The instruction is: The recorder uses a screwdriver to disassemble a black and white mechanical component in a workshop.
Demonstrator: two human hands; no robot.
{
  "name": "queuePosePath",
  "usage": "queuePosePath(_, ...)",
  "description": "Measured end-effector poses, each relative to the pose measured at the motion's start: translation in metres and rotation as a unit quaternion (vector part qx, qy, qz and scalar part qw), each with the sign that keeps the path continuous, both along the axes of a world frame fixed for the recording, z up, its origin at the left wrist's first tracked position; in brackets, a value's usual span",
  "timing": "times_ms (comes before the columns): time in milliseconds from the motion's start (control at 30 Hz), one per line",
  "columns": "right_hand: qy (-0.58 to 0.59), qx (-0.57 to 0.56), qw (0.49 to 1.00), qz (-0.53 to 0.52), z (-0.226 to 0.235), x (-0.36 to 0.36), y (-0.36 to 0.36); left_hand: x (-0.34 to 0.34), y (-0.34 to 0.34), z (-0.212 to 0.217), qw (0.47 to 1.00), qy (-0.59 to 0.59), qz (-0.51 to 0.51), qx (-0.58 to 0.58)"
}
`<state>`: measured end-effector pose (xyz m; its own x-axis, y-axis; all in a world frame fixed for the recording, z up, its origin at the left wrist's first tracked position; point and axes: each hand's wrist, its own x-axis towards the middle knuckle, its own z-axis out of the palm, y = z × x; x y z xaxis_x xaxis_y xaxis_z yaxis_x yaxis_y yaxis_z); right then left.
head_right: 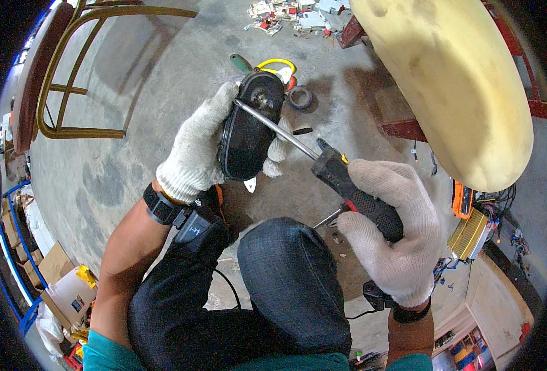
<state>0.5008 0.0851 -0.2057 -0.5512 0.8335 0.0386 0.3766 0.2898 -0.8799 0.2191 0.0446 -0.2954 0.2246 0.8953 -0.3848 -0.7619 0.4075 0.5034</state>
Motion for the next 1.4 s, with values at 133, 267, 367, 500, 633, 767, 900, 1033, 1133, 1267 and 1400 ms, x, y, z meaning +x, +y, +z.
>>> queuePosePath(133, -0.003, -0.014, 1.000, -0.004, 0.001, 0.000, -0.001, 0.005, -0.001, -0.001, 1.000, -0.004, 0.007, -0.010)
queuePosePath(267, 0.012, -0.005, 1.000, -0.004, 0.000, 0.001, 0.000, 0.007, -0.001, 0.000, 1.000, -0.020, 0.015, -0.011)
queuePosePath(367, 0.009, -0.017, 1.000, -0.013, 0.002, 0.001, -0.001, 0.006, -0.001, 0.002, 1.000, -0.017, 0.013, -0.012)
queuePosePath(500, 0.000, 0.003, 1.000, 0.000, 0.003, 0.001, 0.000, 0.006, 0.000, 0.004, 0.999, -0.028, 0.011, -0.015)
queuePosePath(633, -0.027, 0.027, 0.999, 0.004, 0.006, 0.001, 0.001, 0.007, -0.001, 0.004, 1.000, -0.010, 0.016, -0.014)
queuePosePath(767, -0.032, 0.047, 0.998, 0.006, 0.009, 0.000, 0.002, 0.006, -0.002, 0.001, 0.999, -0.021, 0.018, -0.017)
queuePosePath(900, -0.078, 0.118, 0.990, 0.028, 0.017, -0.001, 0.003, 0.005, -0.003, -0.002, 0.999, 0.023, 0.015, -0.022)
queuePosePath(1033, -0.088, 0.132, 0.987, 0.031, 0.020, 0.001, 0.001, 0.002, -0.003, -0.007, 0.996, 0.089, -0.012, -0.016)
queuePosePath(1133, -0.078, 0.148, 0.986, 0.001, 0.016, -0.005, -0.001, 0.002, -0.003, -0.003, 0.989, 0.147, 0.005, -0.033)
queuePosePath(1267, -0.055, 0.151, 0.987, -0.015, 0.010, 0.002, -0.002, 0.002, -0.001, -0.005, 0.994, 0.107, 0.012, -0.024)
queuePosePath(1400, -0.028, 0.103, 0.993, -0.050, 0.009, 0.000, -0.010, 0.001, -0.002, -0.010, 0.995, 0.086, 0.035, -0.032)
